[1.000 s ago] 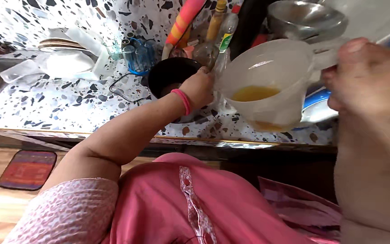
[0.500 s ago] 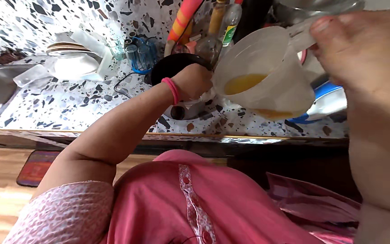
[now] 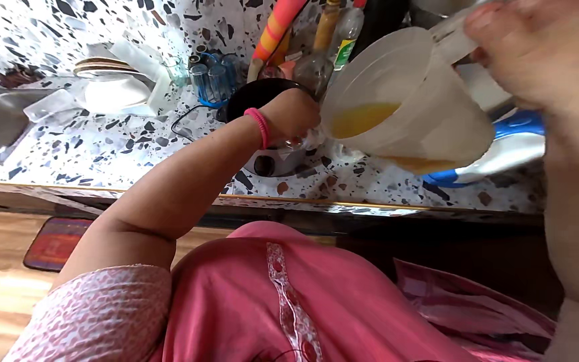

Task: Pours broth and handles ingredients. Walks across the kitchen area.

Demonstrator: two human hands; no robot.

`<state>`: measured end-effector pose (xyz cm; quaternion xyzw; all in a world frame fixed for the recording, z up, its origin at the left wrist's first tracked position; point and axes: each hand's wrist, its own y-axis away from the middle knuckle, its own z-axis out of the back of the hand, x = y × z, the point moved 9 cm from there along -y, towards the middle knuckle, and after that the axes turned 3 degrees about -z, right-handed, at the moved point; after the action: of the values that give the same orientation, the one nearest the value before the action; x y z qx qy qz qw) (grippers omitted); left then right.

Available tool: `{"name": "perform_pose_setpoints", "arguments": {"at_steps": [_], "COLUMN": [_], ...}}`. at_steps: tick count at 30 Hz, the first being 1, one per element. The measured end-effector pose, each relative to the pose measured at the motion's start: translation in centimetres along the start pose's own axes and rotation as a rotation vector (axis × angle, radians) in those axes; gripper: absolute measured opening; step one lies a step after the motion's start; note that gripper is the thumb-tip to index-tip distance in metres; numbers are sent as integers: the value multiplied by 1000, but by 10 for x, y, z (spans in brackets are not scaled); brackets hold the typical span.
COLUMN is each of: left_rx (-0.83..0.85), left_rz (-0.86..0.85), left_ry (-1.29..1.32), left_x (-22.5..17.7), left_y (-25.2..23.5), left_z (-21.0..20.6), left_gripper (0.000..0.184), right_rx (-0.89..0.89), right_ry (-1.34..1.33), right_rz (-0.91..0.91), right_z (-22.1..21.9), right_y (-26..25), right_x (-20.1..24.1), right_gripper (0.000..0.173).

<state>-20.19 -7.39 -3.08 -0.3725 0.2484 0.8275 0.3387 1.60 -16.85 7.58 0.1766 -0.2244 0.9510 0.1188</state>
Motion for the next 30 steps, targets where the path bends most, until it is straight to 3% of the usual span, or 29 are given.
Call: {"name": "perform_pose_setpoints", "arguments": {"at_steps": [13,21,28,30], "left_rx": [0,2,-21,-24], "left_rz": [25,-4,-32,-31], "left_ry": [73,78,82,76], "left_x": [-6,-13,-15,-16], "left_y": [-6,-8,-9,-8], "left_z": [1,5,7,7], "left_gripper": [30,26,27,28], "right_rx": [-25,-57,-59,-62], "right_ry": [-60,-147,-155,-175], "right_rz": [51,53,-15,4], "right_z": [12,20,21,21], "right_y": [-14,-13,-13,-14], "right_x": [-1,6,-3,-2], "right_gripper": [77,60,66,57]}}
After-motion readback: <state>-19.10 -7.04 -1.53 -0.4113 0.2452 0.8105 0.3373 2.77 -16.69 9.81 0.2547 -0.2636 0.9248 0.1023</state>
